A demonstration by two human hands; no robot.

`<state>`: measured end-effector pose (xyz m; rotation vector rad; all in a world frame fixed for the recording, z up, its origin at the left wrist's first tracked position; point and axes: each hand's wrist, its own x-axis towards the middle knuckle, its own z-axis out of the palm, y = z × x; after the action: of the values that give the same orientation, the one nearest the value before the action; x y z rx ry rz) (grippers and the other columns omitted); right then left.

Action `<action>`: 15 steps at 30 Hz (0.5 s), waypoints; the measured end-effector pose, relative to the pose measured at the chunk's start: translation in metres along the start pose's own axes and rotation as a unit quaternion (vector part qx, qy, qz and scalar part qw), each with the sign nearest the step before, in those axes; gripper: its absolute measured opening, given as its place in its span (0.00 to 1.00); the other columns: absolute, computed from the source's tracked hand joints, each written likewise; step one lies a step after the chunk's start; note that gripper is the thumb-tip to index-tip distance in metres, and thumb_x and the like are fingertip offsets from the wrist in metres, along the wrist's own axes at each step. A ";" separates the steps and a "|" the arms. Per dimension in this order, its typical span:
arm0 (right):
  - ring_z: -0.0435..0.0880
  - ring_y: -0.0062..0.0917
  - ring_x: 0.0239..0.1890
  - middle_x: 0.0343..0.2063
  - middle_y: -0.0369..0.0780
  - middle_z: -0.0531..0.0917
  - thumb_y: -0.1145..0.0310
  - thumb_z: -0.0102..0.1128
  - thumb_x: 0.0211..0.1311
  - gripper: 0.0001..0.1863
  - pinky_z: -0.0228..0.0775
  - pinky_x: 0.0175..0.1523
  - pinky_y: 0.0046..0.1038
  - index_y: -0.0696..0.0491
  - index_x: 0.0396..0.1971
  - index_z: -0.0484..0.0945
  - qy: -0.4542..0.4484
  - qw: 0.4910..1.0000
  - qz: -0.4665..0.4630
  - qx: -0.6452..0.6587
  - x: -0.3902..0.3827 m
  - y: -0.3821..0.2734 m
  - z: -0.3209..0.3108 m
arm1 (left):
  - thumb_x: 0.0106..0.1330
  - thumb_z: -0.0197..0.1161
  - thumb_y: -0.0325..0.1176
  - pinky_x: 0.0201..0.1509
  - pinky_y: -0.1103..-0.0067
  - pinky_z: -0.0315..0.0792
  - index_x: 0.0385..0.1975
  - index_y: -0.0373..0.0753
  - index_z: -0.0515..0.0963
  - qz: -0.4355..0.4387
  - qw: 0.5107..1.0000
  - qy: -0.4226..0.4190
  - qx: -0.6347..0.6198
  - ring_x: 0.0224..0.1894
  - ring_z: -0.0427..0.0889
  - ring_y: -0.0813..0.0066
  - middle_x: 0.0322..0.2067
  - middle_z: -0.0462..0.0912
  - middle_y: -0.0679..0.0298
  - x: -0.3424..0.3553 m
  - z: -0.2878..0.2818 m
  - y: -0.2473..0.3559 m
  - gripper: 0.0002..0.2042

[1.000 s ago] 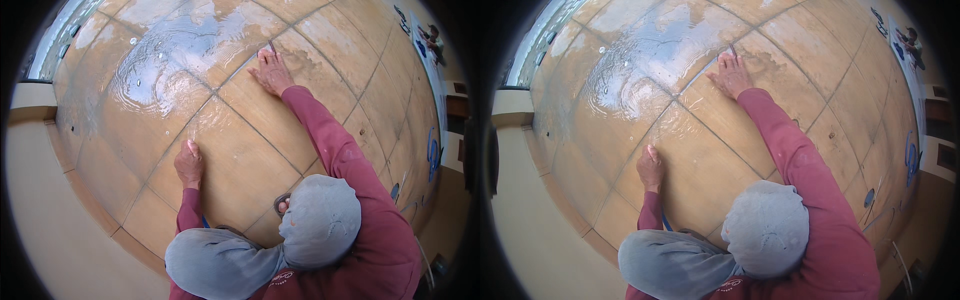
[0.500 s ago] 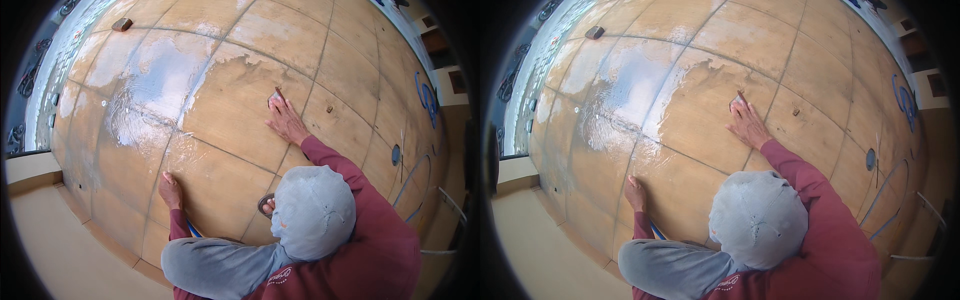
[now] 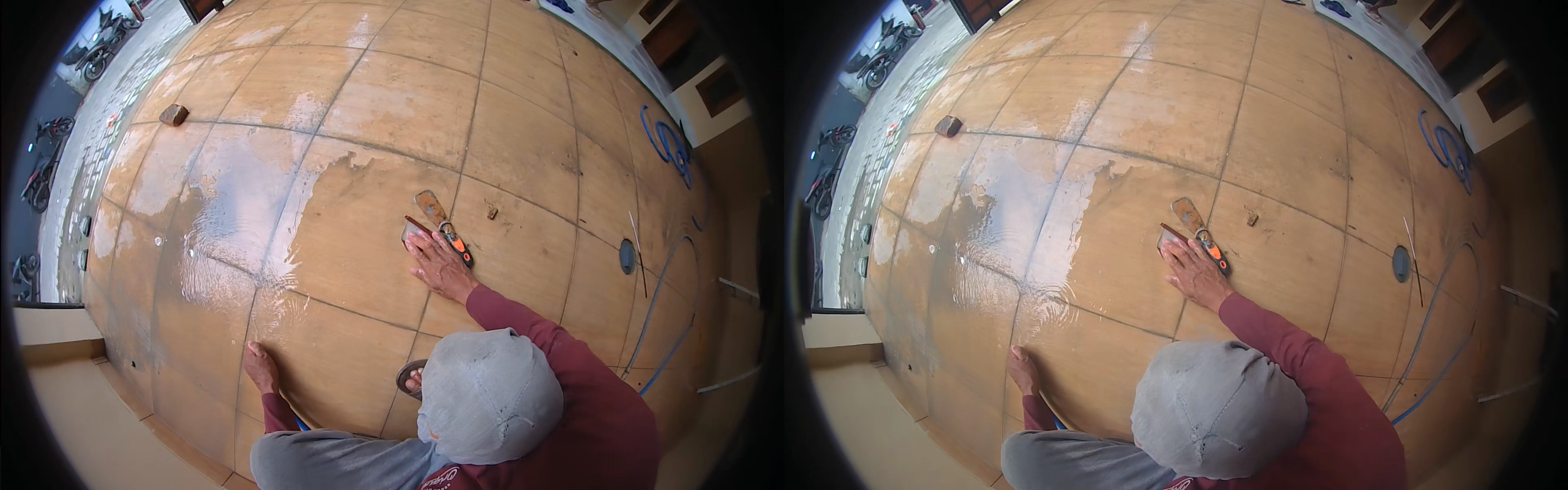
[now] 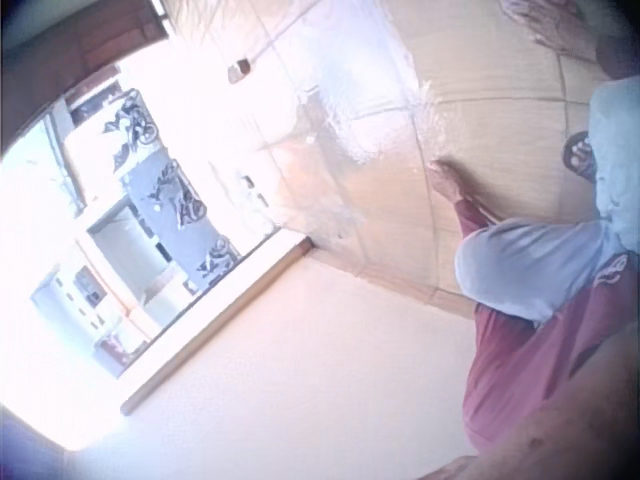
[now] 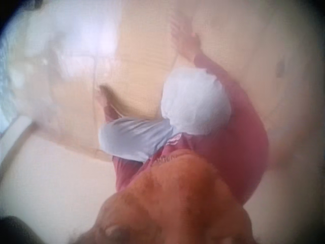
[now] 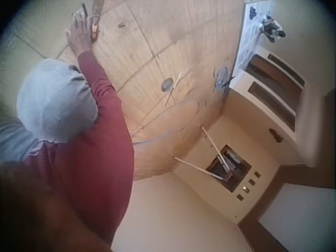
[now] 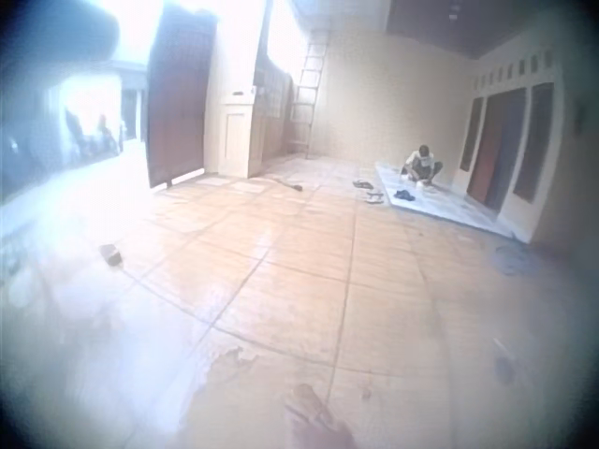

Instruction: The person sits on a tiled floor and uses a small handheld tool to scrape and clean the grout lines between tiles. They repeatedly apply water from a blue hose to the area and continue scraping along the seams.

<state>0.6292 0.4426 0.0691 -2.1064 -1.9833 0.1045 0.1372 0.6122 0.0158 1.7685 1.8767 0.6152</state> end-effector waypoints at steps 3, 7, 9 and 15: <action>0.58 0.36 0.79 0.74 0.42 0.65 0.54 0.59 0.75 0.36 0.46 0.84 0.44 0.56 0.74 0.63 0.012 1.000 -0.004 -0.023 -0.021 0.009 -0.006 | 0.82 0.43 0.43 0.31 0.67 0.62 0.24 0.37 0.64 -0.063 0.993 0.006 -0.096 0.24 0.62 0.71 0.20 0.62 0.64 0.001 0.010 0.001 0.21; 0.58 0.37 0.79 0.74 0.43 0.65 0.54 0.59 0.74 0.36 0.47 0.83 0.45 0.57 0.75 0.63 0.010 0.999 -0.038 -0.026 -0.030 -0.012 -0.005 | 0.80 0.46 0.41 0.31 0.67 0.64 0.25 0.34 0.73 -0.111 0.992 0.050 -0.019 0.25 0.70 0.72 0.20 0.72 0.63 0.013 -0.022 -0.069 0.21; 0.59 0.38 0.79 0.74 0.44 0.65 0.55 0.59 0.75 0.36 0.48 0.83 0.46 0.57 0.74 0.63 -0.029 0.997 -0.038 -0.056 -0.044 -0.006 -0.006 | 0.77 0.48 0.42 0.32 0.64 0.67 0.29 0.31 0.78 -0.184 0.977 0.053 -0.089 0.27 0.76 0.69 0.22 0.78 0.54 -0.023 -0.022 -0.081 0.21; 0.72 0.42 0.69 0.64 0.48 0.74 0.67 0.63 0.70 0.25 0.61 0.75 0.45 0.57 0.64 0.72 -0.025 0.995 -0.026 -0.090 -0.052 -0.011 -0.019 | 0.77 0.43 0.48 0.49 0.50 0.75 0.40 0.30 0.83 -0.242 0.965 0.093 0.044 0.47 0.84 0.32 0.42 0.84 0.34 -0.042 -0.080 -0.083 0.27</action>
<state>0.6185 0.3895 0.0837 -2.1763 -2.1489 -0.0328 0.0240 0.5652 0.0283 1.2556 2.3857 0.5270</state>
